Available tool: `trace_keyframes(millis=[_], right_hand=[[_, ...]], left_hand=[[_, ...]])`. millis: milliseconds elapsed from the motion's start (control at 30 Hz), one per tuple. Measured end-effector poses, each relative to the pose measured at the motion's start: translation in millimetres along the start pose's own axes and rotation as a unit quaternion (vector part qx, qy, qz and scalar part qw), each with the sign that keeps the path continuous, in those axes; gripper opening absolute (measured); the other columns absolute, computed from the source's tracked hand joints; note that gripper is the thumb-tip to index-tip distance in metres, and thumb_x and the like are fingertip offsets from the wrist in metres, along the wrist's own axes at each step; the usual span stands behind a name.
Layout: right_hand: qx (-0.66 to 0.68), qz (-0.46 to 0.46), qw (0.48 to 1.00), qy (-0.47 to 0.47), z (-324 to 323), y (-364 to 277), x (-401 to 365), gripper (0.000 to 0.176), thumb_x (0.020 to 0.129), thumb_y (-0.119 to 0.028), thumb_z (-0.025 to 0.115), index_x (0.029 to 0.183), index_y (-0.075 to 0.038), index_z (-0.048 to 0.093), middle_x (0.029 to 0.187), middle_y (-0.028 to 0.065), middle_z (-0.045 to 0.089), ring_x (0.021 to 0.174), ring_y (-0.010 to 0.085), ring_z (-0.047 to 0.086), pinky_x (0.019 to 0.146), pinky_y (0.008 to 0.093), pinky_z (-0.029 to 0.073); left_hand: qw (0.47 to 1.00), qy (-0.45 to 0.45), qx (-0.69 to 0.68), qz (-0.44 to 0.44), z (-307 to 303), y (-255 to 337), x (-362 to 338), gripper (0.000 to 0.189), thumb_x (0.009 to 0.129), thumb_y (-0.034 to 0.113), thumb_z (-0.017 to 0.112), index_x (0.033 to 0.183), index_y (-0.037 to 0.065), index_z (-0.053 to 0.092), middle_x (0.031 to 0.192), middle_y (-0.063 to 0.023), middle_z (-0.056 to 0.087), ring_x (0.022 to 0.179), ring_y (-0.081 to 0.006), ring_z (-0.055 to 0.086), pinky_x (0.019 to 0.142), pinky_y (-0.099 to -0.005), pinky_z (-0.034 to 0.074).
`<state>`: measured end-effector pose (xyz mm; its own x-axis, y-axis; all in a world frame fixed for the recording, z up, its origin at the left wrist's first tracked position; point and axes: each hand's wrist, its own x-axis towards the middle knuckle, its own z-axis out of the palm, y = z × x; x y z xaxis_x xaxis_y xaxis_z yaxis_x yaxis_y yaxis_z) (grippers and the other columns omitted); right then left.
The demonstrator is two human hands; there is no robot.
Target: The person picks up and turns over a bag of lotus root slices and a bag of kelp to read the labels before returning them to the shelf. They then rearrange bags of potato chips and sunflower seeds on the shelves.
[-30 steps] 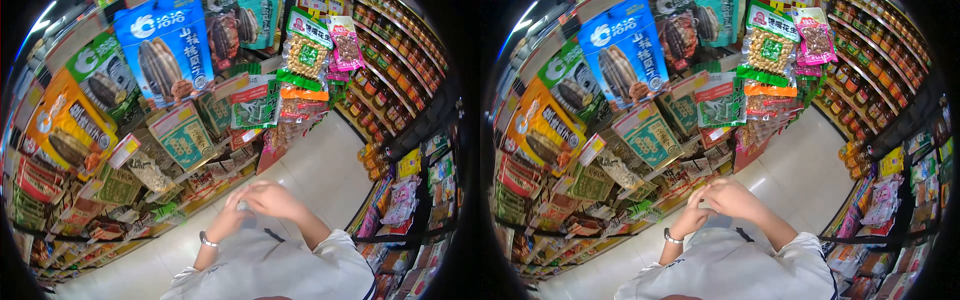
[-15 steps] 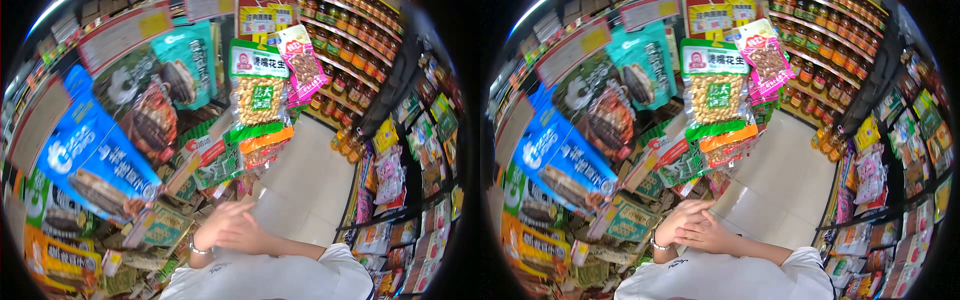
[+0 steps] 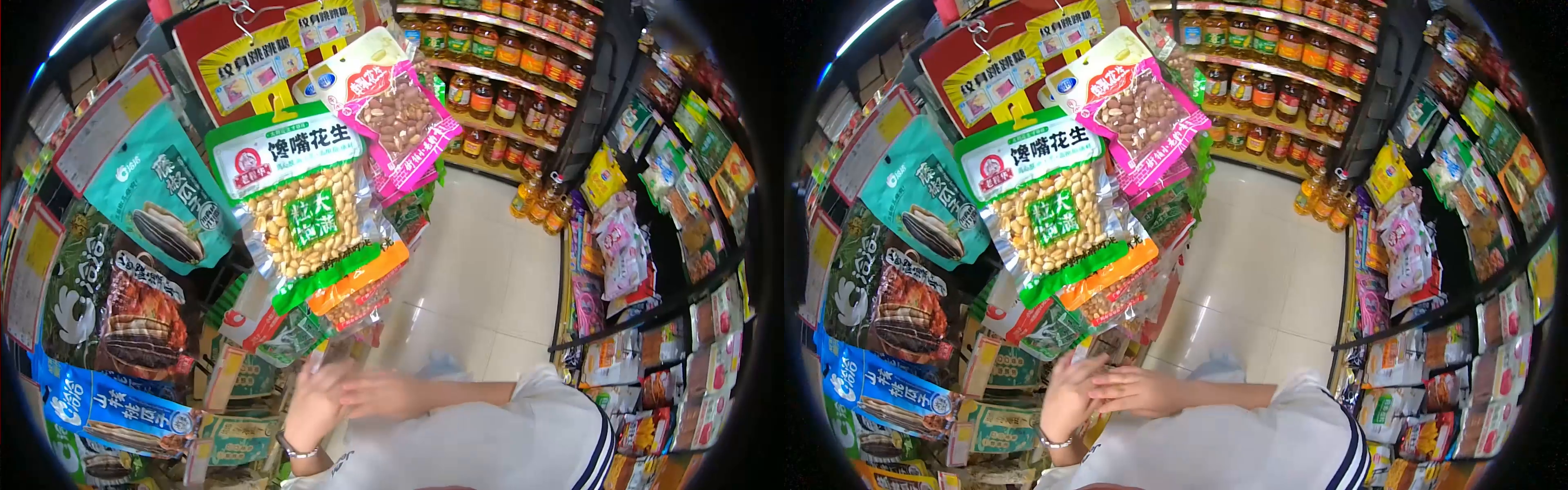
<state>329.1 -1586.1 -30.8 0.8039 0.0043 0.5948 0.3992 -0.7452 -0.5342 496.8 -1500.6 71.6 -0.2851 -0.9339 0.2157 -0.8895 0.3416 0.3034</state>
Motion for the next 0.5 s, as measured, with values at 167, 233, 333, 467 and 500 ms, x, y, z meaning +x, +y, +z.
trace_keyframes(millis=[167, 233, 333, 467, 500], right_hand=[[0.032, -0.090, 0.995, -0.005, -16, 15, 0, 0.023, 0.076, -0.005, 0.059, 0.098, -0.008, 0.062, 0.139, 0.0069, 0.036, 0.131, 0.0279, 0.027, 0.100, 0.0474, 0.031], [0.072, -0.095, 0.993, -0.022, -31, 21, -5, 0.022, 0.074, -0.006, 0.061, 0.097, -0.006, 0.062, 0.141, 0.0083, 0.032, 0.133, 0.0291, 0.024, 0.100, 0.0491, 0.031], [0.067, -0.134, 0.987, -0.053, -69, 28, -18, 0.022, 0.073, -0.006, 0.062, 0.095, -0.006, 0.063, 0.140, 0.0096, 0.032, 0.133, 0.0300, 0.023, 0.099, 0.0496, 0.031], [0.088, -0.146, 0.982, -0.075, -90, 43, -46, 0.021, 0.073, -0.006, 0.062, 0.094, -0.007, 0.063, 0.140, 0.0094, 0.033, 0.134, 0.0271, 0.022, 0.099, 0.0497, 0.031], [0.086, -0.146, 0.980, -0.109, -99, 44, -48, 0.018, 0.073, -0.006, 0.062, 0.090, -0.007, 0.064, 0.140, 0.0089, 0.034, 0.133, 0.0262, 0.023, 0.098, 0.0497, 0.033]], left_hand=[[0.992, 0.112, -0.002, -0.057, -9, 31, 14, 0.011, 0.062, 0.010, 0.064, 0.070, 0.003, 0.061, 0.105, -0.0085, 0.062, 0.098, -0.0242, 0.058, 0.098, -0.0504, 0.032], [0.985, 0.145, -0.031, -0.086, 10, 35, 21, 0.011, 0.062, 0.009, 0.064, 0.071, 0.003, 0.061, 0.104, -0.0087, 0.062, 0.098, -0.0246, 0.058, 0.099, -0.0506, 0.031], [0.971, 0.192, -0.051, -0.133, 32, 47, 43, 0.011, 0.063, 0.008, 0.063, 0.073, 0.002, 0.062, 0.105, -0.0090, 0.062, 0.097, -0.0258, 0.058, 0.100, -0.0515, 0.030], [0.959, 0.231, -0.021, -0.165, 59, 74, 64, 0.012, 0.064, 0.009, 0.063, 0.074, 0.002, 0.062, 0.111, -0.0097, 0.059, 0.096, -0.0263, 0.058, 0.102, -0.0560, 0.025], [0.951, 0.243, -0.024, -0.189, 65, 79, 65, 0.012, 0.064, 0.009, 0.063, 0.074, 0.003, 0.063, 0.112, -0.0097, 0.059, 0.097, -0.0268, 0.057, 0.103, -0.0573, 0.022]])
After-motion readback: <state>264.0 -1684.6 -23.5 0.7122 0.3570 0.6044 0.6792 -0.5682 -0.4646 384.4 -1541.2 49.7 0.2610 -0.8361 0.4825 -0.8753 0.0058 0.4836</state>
